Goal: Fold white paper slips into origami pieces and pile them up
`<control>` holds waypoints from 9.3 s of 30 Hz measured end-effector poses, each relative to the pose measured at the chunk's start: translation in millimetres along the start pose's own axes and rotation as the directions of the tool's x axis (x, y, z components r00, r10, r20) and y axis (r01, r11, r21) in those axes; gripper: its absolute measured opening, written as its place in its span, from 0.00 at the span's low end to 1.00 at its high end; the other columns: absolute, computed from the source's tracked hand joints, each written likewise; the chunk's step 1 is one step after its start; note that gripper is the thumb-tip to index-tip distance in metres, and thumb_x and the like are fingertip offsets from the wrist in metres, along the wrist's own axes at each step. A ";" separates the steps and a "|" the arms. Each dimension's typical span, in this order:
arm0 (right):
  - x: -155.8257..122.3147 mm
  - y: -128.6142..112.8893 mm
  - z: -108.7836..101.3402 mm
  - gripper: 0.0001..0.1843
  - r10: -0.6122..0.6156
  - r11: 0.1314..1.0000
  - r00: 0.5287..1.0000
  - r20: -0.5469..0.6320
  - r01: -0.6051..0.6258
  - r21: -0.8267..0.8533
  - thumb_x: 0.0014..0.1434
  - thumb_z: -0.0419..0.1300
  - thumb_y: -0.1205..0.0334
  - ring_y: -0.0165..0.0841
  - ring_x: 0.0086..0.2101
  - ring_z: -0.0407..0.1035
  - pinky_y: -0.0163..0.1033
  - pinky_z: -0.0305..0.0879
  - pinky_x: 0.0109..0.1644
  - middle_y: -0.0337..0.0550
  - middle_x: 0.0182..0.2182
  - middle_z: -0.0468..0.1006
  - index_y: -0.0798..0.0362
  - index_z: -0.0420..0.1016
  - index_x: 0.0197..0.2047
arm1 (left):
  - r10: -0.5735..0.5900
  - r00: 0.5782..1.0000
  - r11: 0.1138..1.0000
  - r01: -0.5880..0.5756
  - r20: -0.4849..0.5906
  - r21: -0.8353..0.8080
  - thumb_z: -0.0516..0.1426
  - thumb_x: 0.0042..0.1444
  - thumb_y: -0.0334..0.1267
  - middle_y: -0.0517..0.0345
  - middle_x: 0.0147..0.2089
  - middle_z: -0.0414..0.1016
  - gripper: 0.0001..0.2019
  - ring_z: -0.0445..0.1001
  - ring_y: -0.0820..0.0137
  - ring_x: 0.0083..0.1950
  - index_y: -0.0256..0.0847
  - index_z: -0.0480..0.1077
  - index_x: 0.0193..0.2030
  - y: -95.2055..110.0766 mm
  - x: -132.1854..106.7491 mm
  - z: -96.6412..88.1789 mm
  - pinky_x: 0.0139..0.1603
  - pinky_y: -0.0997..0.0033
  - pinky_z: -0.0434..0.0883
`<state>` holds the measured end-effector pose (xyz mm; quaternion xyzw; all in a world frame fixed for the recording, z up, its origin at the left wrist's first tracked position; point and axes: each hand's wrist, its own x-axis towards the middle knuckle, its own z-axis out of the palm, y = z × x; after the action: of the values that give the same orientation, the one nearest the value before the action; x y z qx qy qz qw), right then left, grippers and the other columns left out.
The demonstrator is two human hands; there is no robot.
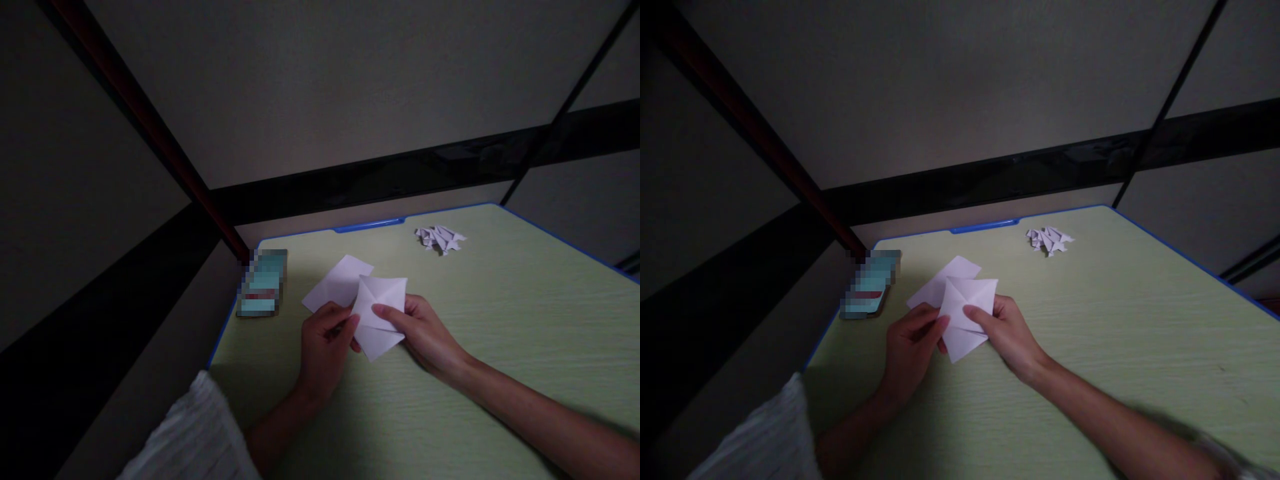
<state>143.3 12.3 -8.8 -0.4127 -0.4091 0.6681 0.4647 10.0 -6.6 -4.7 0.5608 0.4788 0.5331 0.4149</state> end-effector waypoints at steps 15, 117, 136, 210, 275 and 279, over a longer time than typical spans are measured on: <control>2.2 2.0 -2.8 0.09 -0.016 0.998 0.998 0.057 0.012 0.066 0.47 0.58 0.60 0.27 0.20 0.64 0.32 0.57 0.25 0.38 0.18 0.72 0.59 0.71 0.25 | 0.079 0.992 0.996 -0.075 0.098 -0.042 0.51 0.49 0.29 0.59 0.28 0.64 0.12 0.63 0.79 0.23 0.42 0.73 0.36 -2.6 0.2 -1.9 0.23 0.79 0.61; 2.9 -2.3 -3.1 0.11 -0.088 0.984 0.993 0.080 0.099 -0.151 0.41 0.61 0.59 0.23 0.16 0.61 0.30 0.56 0.19 0.35 0.15 0.69 0.57 0.66 0.19 | -0.217 0.930 0.967 0.246 0.297 -0.064 0.55 0.43 0.44 0.63 0.18 0.63 0.14 0.58 0.81 0.16 0.33 0.68 0.28 -3.9 -0.3 -1.2 0.14 0.82 0.57; -4.0 -9.1 1.3 0.12 -0.108 0.911 0.967 0.232 0.190 -0.366 0.43 0.61 0.65 0.26 0.22 0.63 0.30 0.59 0.22 0.35 0.22 0.70 0.56 0.68 0.34 | -0.252 0.957 0.966 0.259 0.145 -0.030 0.55 0.45 0.37 0.66 0.11 0.62 0.10 0.59 0.80 0.12 0.32 0.71 0.33 -4.9 3.5 -0.7 0.12 0.82 0.58; 0.9 -11.4 -6.1 0.03 -0.363 0.872 0.916 0.172 0.399 -0.284 0.43 0.60 0.68 0.30 0.30 0.65 0.33 0.61 0.32 0.41 0.28 0.72 0.53 0.75 0.24 | -0.247 0.965 0.967 0.252 0.093 -0.049 0.48 0.48 0.37 0.68 0.13 0.56 0.11 0.57 0.80 0.14 0.37 0.60 0.18 -7.8 6.3 -4.0 0.14 0.81 0.54; -3.0 -0.1 -0.3 0.05 -0.151 0.986 0.964 0.219 0.162 -0.035 0.43 0.60 0.70 0.26 0.23 0.66 0.29 0.60 0.24 0.39 0.24 0.72 0.56 0.76 0.27 | -0.167 0.974 0.986 0.168 0.155 0.010 0.53 0.47 0.40 0.65 0.11 0.61 0.14 0.62 0.78 0.14 0.34 0.65 0.16 0.2 -0.5 -3.1 0.14 0.81 0.57; -1.4 1.9 -1.8 0.05 -0.152 0.986 0.972 0.181 0.162 -0.042 0.42 0.60 0.71 0.24 0.21 0.64 0.28 0.59 0.24 0.38 0.22 0.72 0.55 0.76 0.26 | -0.144 0.981 0.988 0.135 0.127 0.075 0.53 0.46 0.39 0.65 0.11 0.60 0.14 0.61 0.79 0.14 0.34 0.64 0.15 4.6 -2.4 -4.9 0.13 0.81 0.56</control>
<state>144.7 10.8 -11.0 -0.3309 -0.4991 0.6514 0.4659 5.6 -10.1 -0.3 0.5734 0.5058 0.4480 0.4633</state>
